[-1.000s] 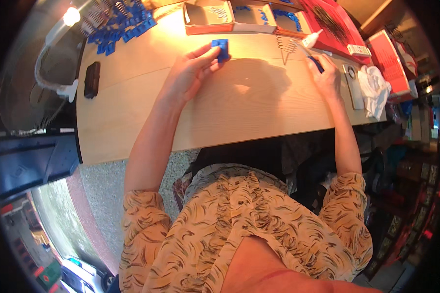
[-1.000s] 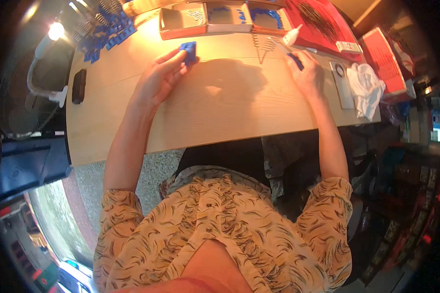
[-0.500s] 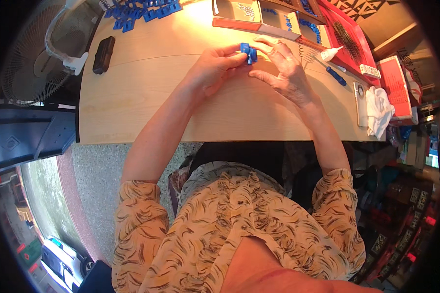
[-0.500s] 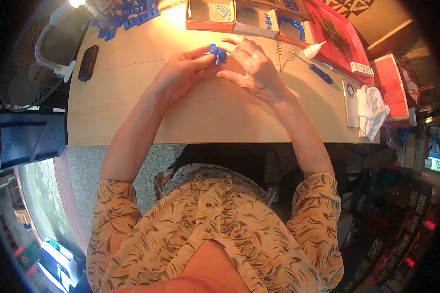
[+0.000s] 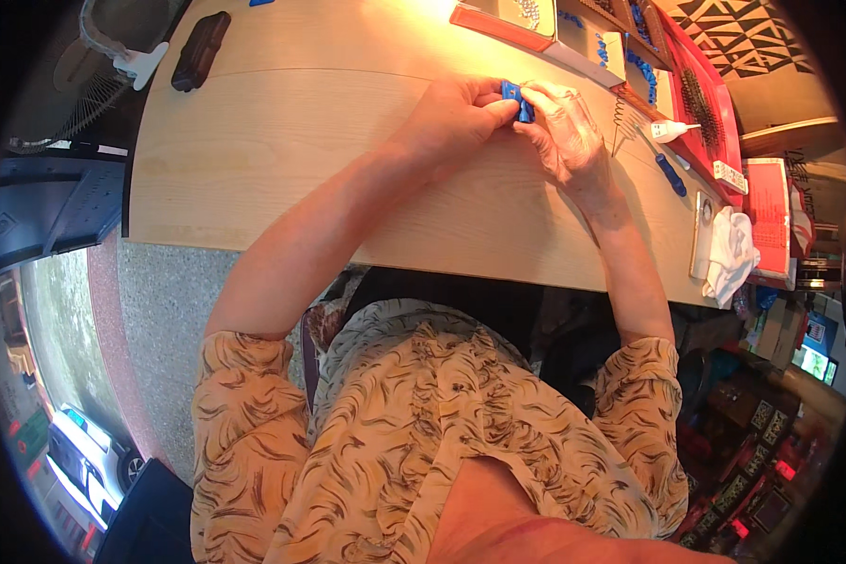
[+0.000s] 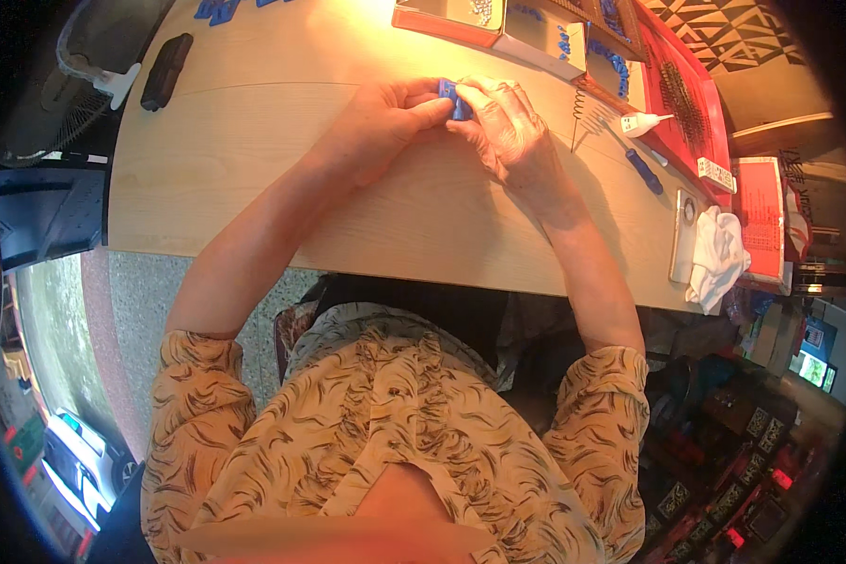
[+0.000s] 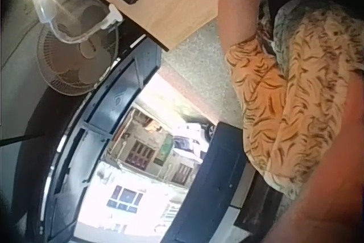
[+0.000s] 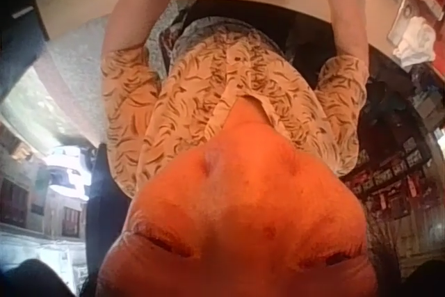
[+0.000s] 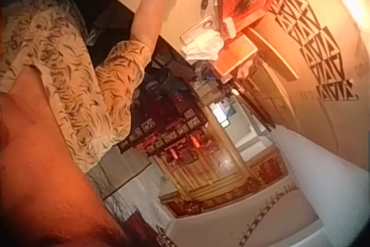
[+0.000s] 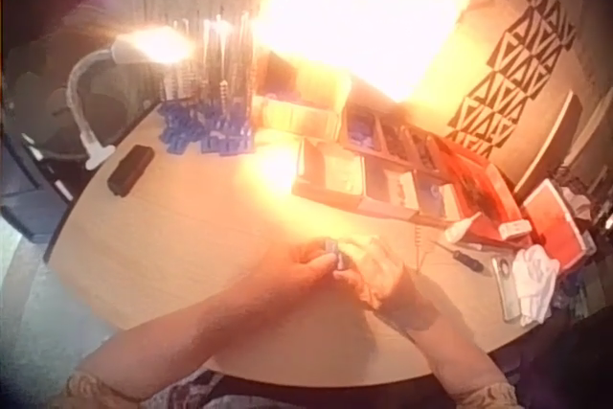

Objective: The person inserts a screw into a blue plastic part with a screwdriver, then threads a spring onto a wire. They apply glue from a bottle to the blue part and attach the wire and spring assembly by hand.

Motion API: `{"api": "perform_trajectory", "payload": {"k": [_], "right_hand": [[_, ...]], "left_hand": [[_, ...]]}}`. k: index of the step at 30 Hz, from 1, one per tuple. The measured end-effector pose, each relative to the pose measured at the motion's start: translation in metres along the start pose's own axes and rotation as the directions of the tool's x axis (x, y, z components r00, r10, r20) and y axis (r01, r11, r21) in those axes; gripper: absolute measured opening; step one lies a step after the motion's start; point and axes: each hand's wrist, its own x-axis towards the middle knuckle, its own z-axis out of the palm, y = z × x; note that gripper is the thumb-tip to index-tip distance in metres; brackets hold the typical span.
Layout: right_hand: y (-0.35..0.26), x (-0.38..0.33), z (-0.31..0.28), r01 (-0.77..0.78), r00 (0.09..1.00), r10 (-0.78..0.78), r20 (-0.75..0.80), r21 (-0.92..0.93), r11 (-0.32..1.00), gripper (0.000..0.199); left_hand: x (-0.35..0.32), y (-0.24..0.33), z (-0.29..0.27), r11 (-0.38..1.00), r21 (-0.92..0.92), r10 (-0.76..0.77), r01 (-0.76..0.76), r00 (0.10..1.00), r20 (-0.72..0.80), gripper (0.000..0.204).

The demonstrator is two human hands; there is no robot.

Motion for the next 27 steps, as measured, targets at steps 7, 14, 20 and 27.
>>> {"api": "perform_trajectory", "payload": {"k": [7,14,20,27], "right_hand": [[0.009,0.002,0.004,-0.054,0.993,0.073,-0.098,0.188,0.981,0.013],[0.011,0.007,-0.004,-0.226,0.972,0.235,-0.001,0.264,0.938,0.009],[0.016,0.008,-0.003,-0.323,0.945,0.316,0.081,0.368,0.872,0.016],[0.018,0.011,0.0,-0.243,0.968,0.249,0.014,0.271,0.931,0.014]], "left_hand": [[0.001,-0.002,0.004,0.96,0.252,0.142,-0.123,0.988,-0.059,0.019],[-0.002,0.002,0.004,0.936,0.339,0.102,-0.096,0.995,0.0,0.033],[-0.001,0.002,0.002,0.933,0.353,0.067,-0.066,0.998,0.007,0.031],[0.005,0.004,-0.003,0.938,0.337,0.069,-0.074,0.997,0.028,0.032]]}}
